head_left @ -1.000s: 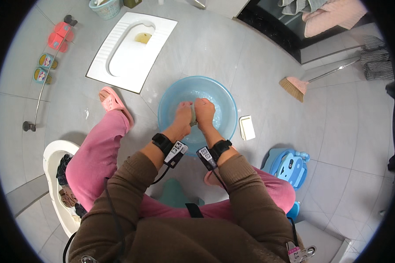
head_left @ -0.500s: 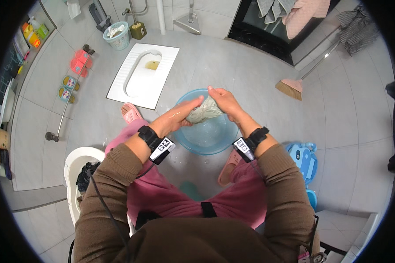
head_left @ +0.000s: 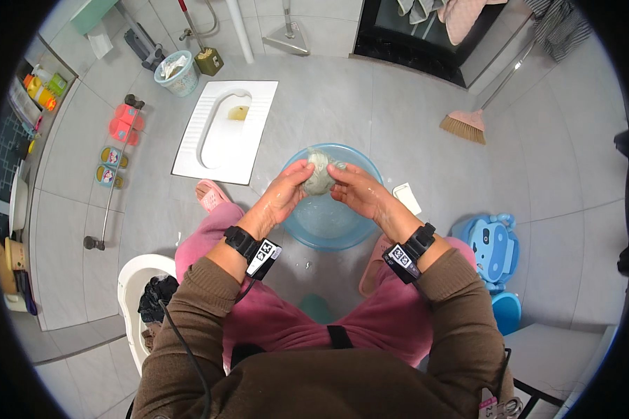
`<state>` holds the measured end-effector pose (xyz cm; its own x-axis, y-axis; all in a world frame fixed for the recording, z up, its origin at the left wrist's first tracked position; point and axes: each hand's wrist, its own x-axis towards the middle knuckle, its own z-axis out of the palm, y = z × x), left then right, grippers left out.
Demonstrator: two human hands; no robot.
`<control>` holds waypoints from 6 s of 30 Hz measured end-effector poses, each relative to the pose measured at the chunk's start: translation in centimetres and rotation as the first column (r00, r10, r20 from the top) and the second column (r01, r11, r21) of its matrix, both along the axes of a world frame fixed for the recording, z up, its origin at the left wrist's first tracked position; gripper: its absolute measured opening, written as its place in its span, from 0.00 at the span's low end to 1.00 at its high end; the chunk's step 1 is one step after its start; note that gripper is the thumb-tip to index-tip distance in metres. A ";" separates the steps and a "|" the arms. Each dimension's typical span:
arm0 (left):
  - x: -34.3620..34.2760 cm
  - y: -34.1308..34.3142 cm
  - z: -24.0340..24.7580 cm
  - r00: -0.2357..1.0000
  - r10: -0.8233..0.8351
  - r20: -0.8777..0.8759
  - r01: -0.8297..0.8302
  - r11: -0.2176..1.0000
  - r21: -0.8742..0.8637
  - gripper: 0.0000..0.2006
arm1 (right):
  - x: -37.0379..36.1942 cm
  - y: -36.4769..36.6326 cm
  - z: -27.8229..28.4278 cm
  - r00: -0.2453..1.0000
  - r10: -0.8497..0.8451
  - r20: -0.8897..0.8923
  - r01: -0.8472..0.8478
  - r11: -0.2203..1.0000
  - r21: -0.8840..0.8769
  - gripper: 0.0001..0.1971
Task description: The person hand washes clothes in a bathroom. They scrub a light-colored cloth in a blue basin, then transfer it to a white tub with other garments, scrubbing and rinsing items under running water.
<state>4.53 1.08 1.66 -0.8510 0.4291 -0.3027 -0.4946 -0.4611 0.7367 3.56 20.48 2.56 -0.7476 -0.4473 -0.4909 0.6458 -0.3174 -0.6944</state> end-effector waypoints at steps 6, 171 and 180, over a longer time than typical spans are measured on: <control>-2.5 -1.5 -0.7 0.975 0.214 0.052 -0.208 0.973 -0.101 0.09 | -2.0 1.9 0.5 0.978 -0.142 -0.153 0.167 0.973 0.162 0.19; -3.2 -6.6 2.7 0.928 -0.246 -0.280 -0.057 0.649 -0.759 0.18 | -5.6 7.8 3.5 0.883 -0.469 0.009 0.446 0.833 -0.326 0.04; -3.5 -5.1 -4.2 0.999 0.013 0.030 0.004 0.868 -0.497 0.16 | -6.0 6.7 -1.7 0.949 -0.301 -0.096 0.307 0.950 0.052 0.06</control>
<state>1.06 -4.01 -2.50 -0.8389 0.2112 -0.5017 -0.5203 -0.0405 0.8530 -2.47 27.21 0.88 -0.8838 -0.1613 -0.4392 0.4626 -0.4418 -0.7686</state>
